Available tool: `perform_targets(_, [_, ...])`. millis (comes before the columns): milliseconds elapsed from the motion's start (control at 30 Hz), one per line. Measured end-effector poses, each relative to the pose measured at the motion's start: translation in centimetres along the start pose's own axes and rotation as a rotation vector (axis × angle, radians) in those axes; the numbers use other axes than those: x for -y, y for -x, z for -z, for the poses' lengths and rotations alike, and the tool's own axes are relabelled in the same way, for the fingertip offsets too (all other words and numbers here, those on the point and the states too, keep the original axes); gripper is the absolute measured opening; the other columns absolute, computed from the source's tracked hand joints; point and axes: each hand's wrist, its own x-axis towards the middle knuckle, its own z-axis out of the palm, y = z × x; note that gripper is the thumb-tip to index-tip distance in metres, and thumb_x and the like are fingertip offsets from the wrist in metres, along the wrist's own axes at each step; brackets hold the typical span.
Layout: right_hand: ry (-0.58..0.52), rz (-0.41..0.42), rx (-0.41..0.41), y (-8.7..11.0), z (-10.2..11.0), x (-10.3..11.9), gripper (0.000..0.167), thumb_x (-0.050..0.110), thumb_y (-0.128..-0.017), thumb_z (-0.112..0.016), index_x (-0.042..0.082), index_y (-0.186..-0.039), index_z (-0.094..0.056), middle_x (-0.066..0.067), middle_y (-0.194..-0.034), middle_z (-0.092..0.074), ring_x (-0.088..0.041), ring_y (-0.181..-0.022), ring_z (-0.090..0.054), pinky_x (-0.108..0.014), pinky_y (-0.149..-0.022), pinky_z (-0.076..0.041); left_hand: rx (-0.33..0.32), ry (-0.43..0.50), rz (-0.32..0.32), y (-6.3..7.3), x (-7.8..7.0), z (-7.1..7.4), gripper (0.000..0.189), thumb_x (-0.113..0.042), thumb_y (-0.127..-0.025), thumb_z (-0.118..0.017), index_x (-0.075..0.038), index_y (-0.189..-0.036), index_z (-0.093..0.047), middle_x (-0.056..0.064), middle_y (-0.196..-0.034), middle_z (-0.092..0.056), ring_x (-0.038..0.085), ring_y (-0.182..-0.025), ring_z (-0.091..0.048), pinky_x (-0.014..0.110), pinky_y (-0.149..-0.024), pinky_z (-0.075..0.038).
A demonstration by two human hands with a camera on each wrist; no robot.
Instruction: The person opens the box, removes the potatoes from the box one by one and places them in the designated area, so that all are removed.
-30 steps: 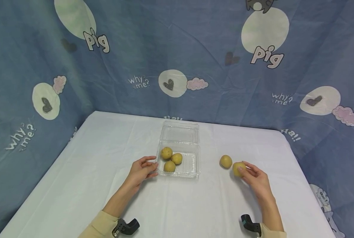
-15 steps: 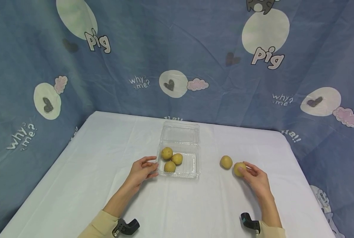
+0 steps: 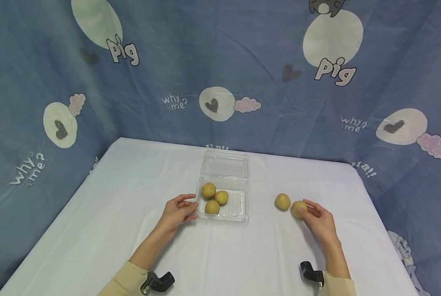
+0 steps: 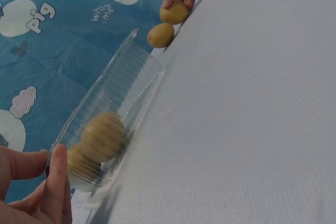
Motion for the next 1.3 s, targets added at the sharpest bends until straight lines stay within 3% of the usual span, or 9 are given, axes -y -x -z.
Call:
perform_targets(667, [-0.058,-0.066,0.034,-1.8,0.0,0.6,0.083,0.05,-0.087,-0.07,0.004,-0.148,-0.037,-0.025,-0.144,-0.043,0.0,-0.096,-0.055,-0.013,-0.078,-0.052,-0.006,0.003,0.005,0.0,-0.1,-0.1,0.039,-0.001,-0.091,-0.068,0.004,-0.128,-0.057,0.01,-0.088,-0.059,0.015,-0.079,-0.061,0.03,-0.072,-0.062])
perform_targets(1300, [-0.013,-0.049,0.052,-2.4,0.0,0.8,0.084,0.054,-0.091,-0.064,0.003,-0.15,-0.034,-0.023,-0.148,-0.039,-0.025,-0.124,-0.047,-0.011,-0.079,-0.05,-0.005,0.012,0.006,-0.2,0.0,-0.1,0.04,-0.001,-0.09,-0.069,0.004,-0.128,-0.056,0.01,-0.088,-0.06,0.015,-0.078,-0.061,0.029,-0.071,-0.062])
